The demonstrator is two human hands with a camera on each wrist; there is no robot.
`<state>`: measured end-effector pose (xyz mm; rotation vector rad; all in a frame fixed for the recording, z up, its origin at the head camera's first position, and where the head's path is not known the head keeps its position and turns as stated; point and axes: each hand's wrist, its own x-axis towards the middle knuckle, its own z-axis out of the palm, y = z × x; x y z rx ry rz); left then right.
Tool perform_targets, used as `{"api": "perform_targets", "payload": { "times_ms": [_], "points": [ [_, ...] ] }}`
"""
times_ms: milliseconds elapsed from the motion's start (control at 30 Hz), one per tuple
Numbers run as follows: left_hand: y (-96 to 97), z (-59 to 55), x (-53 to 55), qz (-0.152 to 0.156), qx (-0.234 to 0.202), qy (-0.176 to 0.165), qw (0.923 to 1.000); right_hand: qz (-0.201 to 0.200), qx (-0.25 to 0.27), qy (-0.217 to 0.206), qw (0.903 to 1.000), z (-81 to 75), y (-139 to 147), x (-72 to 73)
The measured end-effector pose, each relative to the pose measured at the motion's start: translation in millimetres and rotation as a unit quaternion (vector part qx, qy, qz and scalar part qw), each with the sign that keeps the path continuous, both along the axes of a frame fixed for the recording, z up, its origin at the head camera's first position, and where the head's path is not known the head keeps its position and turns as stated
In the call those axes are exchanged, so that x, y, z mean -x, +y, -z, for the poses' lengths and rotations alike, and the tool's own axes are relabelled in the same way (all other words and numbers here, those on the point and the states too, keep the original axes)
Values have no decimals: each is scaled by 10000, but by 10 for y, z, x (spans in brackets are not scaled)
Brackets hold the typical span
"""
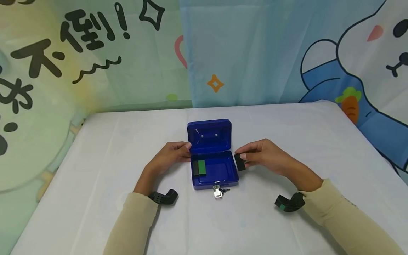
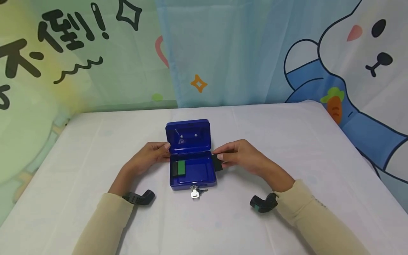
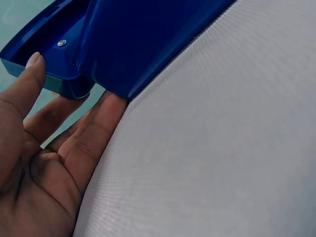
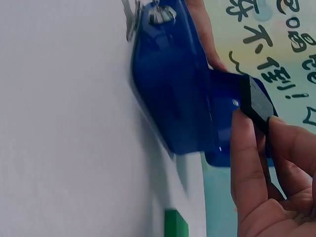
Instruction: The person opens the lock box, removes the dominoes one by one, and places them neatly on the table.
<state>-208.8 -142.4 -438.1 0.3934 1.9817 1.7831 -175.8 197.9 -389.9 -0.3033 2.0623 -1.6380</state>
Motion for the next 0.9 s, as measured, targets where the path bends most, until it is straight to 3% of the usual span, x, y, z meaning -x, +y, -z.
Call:
{"api": "perform_targets", "payload": {
  "times_ms": [433,900],
  "points": [
    [-2,2,-3,-48,-29,-132,9999,589,76,-48,9982,-18,330,119],
    [-9,-1,6,-9,4,-152,9999,844,-136,41,9963,9,657,211]
  ]
}}
